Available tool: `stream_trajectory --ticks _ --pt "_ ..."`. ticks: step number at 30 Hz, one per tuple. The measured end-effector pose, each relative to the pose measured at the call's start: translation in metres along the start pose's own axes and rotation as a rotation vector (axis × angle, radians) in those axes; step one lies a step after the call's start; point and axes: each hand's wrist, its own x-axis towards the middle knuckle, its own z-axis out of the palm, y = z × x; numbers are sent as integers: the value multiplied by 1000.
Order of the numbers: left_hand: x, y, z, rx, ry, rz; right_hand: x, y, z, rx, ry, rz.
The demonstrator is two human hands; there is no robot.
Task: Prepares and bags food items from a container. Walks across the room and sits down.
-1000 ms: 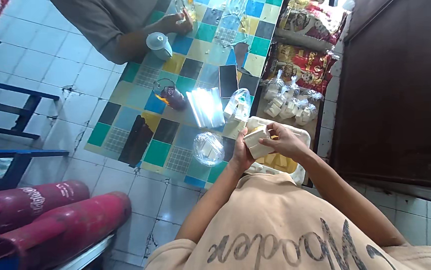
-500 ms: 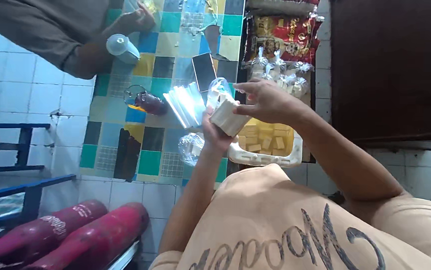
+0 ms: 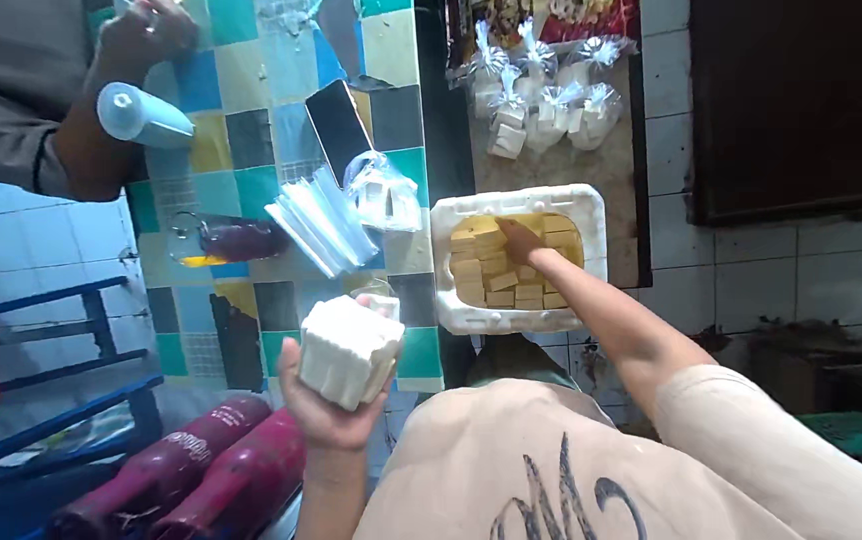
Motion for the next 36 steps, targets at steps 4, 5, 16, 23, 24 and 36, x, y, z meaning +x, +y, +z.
stream_trajectory --ticks 4,5,16,23,24,36 --pt "-13 -9 -8 -119 -10 -17 24 4 26 -32 54 -129" --pt "-14 -9 -10 -138 -20 -30 25 5 33 -61 64 -145" --pt "-11 -6 -9 -208 1 -24 25 -2 32 -44 164 -86" --pt "-12 -6 -10 -174 43 -21 28 19 10 84 102 -60" --pt "-12 -6 -12 -172 41 -25 26 24 5 222 122 29" --pt "-14 -9 -17 -173 77 -8 -10 10 -13 1149 -191 372"
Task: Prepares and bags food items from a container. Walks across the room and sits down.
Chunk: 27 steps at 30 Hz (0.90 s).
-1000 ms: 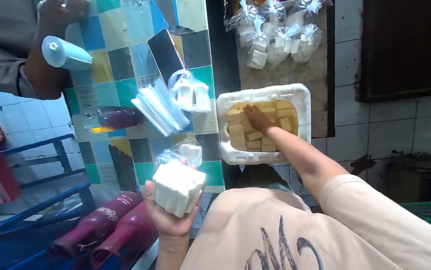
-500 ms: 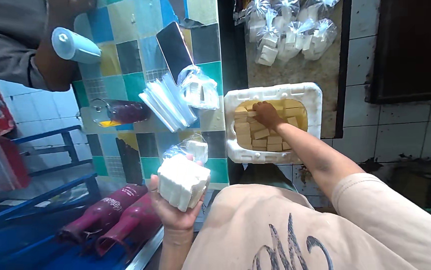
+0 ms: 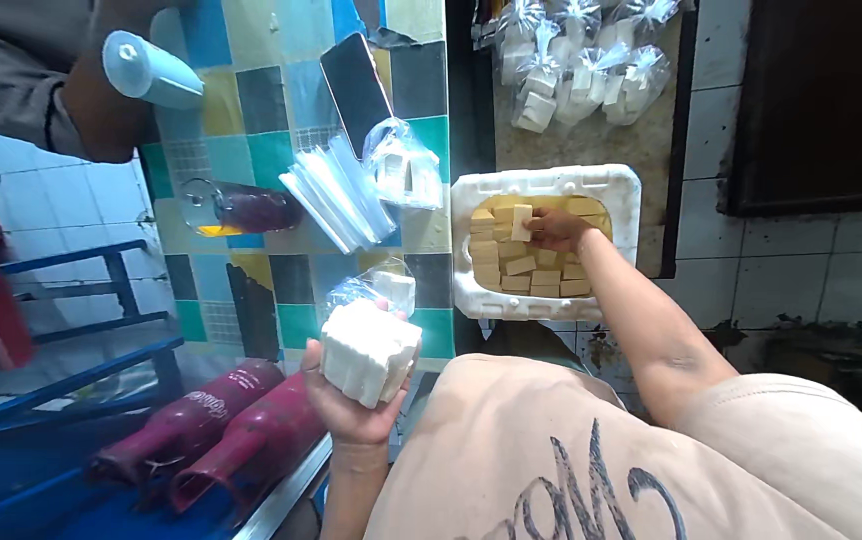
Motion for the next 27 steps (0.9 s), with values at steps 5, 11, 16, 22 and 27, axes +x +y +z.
stream_trajectory --ticks 5,11,16,22,27 --pt "2 -1 -4 -75 -76 -25 -27 3 7 67 44 -28" --pt "-1 0 -8 -98 -74 9 -29 11 6 -129 509 -64" --pt "-5 1 -14 -72 -24 35 -15 11 2 -637 498 96" --pt "-9 2 -19 -58 36 65 -4 15 -1 -928 444 129" --pt "-9 4 -21 -58 -8 44 -13 20 17 -1009 556 -169"
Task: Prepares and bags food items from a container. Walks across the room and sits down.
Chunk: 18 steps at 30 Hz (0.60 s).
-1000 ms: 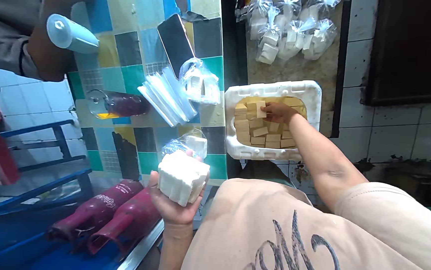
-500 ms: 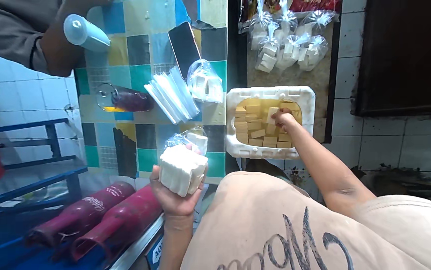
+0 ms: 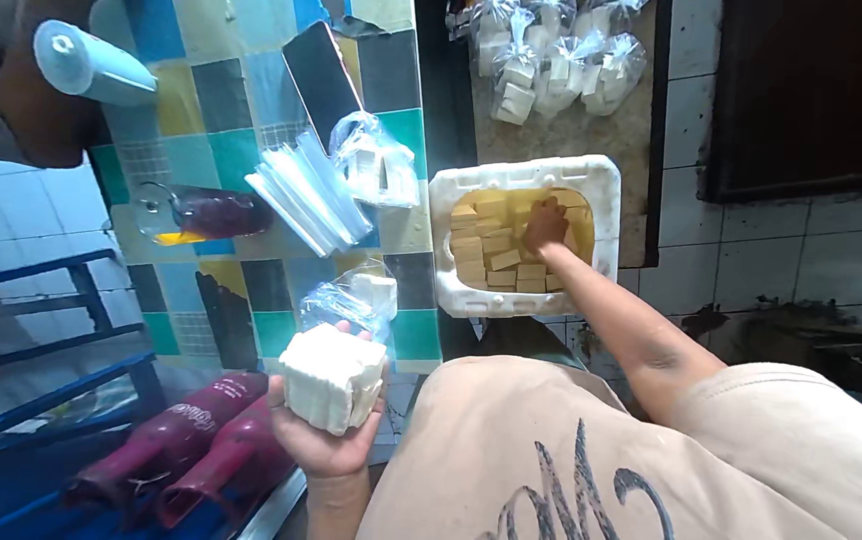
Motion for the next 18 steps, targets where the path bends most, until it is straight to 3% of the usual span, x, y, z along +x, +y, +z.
stream_trajectory --ticks 3,6,11,18 --pt "-1 1 0 11 -6 7 14 -8 19 104 -15 -368" --pt "-4 2 1 17 0 14 31 -31 37 119 -133 -558" --pt "-4 5 3 20 8 6 46 -56 63 38 -209 -565" --pt "-2 3 10 64 17 0 31 -62 62 22 -151 -493"
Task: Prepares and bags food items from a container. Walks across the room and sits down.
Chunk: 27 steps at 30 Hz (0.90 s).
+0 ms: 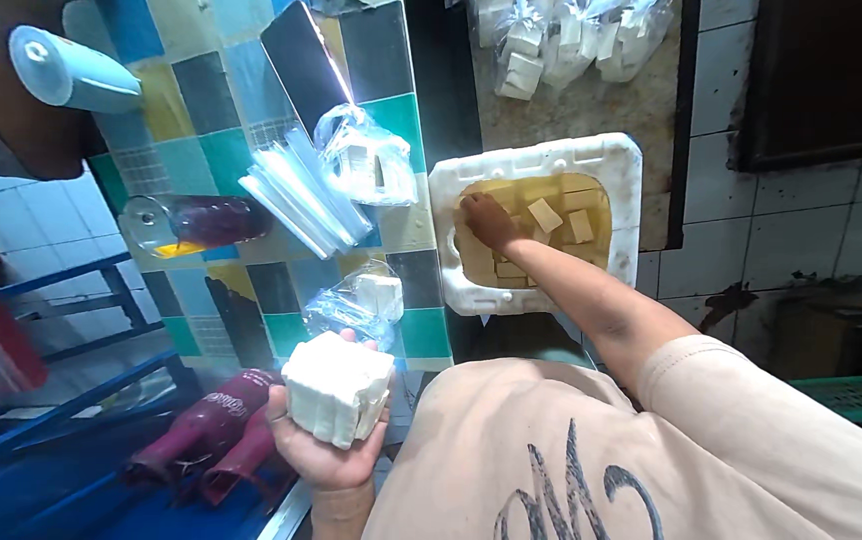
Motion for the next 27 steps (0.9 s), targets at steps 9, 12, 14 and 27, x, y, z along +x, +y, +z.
stream_trajectory --ticks 9,12,14,27 --pt "7 -1 0 -1 -8 -27 -6 5 -7 182 100 51" --pt "9 -2 3 5 2 -25 3 19 -20 187 -1 64" --pt "9 -2 4 4 4 -28 6 28 -33 273 9 111" --pt "10 -4 6 23 14 -33 -25 42 -27 47 92 72"
